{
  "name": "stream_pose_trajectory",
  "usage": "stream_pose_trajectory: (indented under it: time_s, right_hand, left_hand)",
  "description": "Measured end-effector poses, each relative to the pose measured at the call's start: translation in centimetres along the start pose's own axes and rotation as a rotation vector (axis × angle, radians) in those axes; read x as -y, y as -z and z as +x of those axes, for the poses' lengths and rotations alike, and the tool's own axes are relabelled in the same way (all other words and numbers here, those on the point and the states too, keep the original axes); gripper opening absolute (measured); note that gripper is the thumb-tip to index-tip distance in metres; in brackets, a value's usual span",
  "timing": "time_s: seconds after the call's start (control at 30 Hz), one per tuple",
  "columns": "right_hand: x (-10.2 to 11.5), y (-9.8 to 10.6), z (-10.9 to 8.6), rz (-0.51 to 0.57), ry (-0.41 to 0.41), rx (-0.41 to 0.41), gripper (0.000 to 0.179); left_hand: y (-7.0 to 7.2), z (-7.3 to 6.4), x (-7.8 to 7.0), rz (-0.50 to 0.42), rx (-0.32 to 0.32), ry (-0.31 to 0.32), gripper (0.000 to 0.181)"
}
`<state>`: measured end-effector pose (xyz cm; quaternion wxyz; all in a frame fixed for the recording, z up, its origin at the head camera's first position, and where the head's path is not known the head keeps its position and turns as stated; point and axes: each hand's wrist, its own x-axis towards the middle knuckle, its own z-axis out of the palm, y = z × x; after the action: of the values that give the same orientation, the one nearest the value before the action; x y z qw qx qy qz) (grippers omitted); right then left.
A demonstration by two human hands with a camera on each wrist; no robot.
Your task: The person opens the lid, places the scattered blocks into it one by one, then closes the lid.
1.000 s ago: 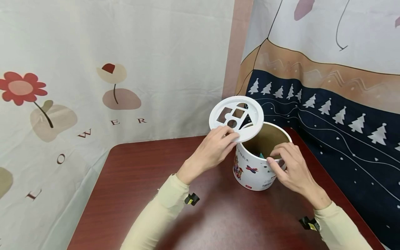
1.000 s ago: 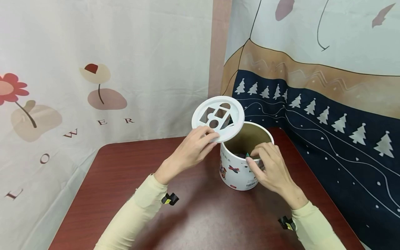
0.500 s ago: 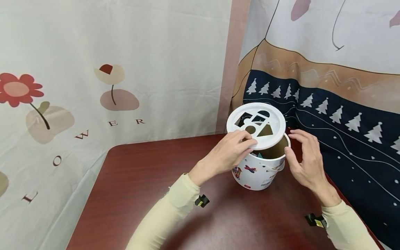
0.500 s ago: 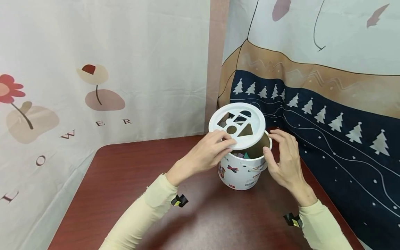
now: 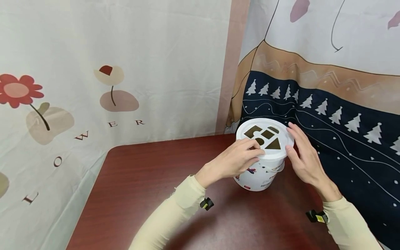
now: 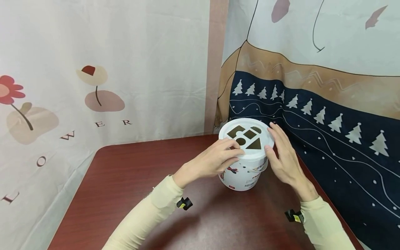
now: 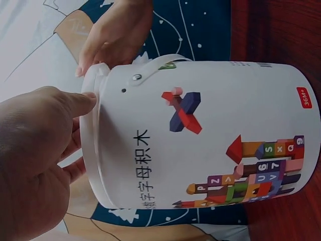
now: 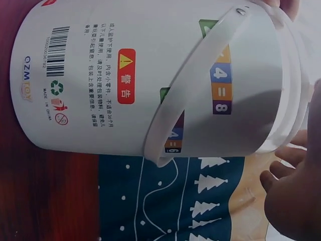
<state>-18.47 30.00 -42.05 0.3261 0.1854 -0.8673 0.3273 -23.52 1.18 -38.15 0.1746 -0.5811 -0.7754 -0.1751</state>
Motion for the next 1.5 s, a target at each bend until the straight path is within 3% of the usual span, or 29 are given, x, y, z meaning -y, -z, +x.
stream_pose_trajectory:
  time_s: [0.3, 0.6, 0.73, 0.83, 0.93, 1.07, 1.17, 1.27, 1.5]
  right_hand:
    - [-0.1, -0.1, -0.4, -0.010, -0.062, 0.120, 0.064]
    - [-0.3, -0.3, -0.7, -0.032, -0.100, 0.166, 0.070]
    - [-0.3, -0.3, -0.8, -0.042, -0.107, 0.178, 0.072]
    - [-0.3, -0.2, -0.8, -0.044, -0.111, 0.187, 0.073]
    - [-0.3, -0.1, -0.7, -0.046, -0.108, 0.207, 0.074]
    - [-0.5, -0.1, -0.6, -0.061, -0.103, 0.239, 0.074]
    - [-0.6, -0.3, -0.6, -0.075, -0.109, 0.259, 0.074]
    - [-0.6, -0.4, -0.7, -0.079, -0.120, 0.266, 0.074]
    - [-0.5, -0.3, -0.7, -0.060, -0.132, 0.261, 0.075]
  left_hand:
    - [-0.4, 0.1, 0.3, -0.027, 0.047, 0.028, 0.025]
    - [-0.6, -0.1, 0.5, -0.085, 0.059, 0.021, 0.023]
    - [-0.9, 0.0, 1.0, -0.150, 0.033, 0.052, 0.024]
    - [-1.2, 0.1, 1.7, -0.188, -0.010, 0.135, 0.037]
    - [-1.5, 0.1, 2.6, -0.189, -0.028, 0.274, 0.062]
    - [-1.9, -0.2, 3.6, -0.192, 0.025, 0.475, 0.092]
    - [-2.2, -0.5, 4.1, -0.232, 0.073, 0.577, 0.104]
    - [-2.5, -0.7, 4.5, -0.272, 0.091, 0.618, 0.108]
    - [-2.8, -0.4, 4.7, -0.287, 0.086, 0.630, 0.109]
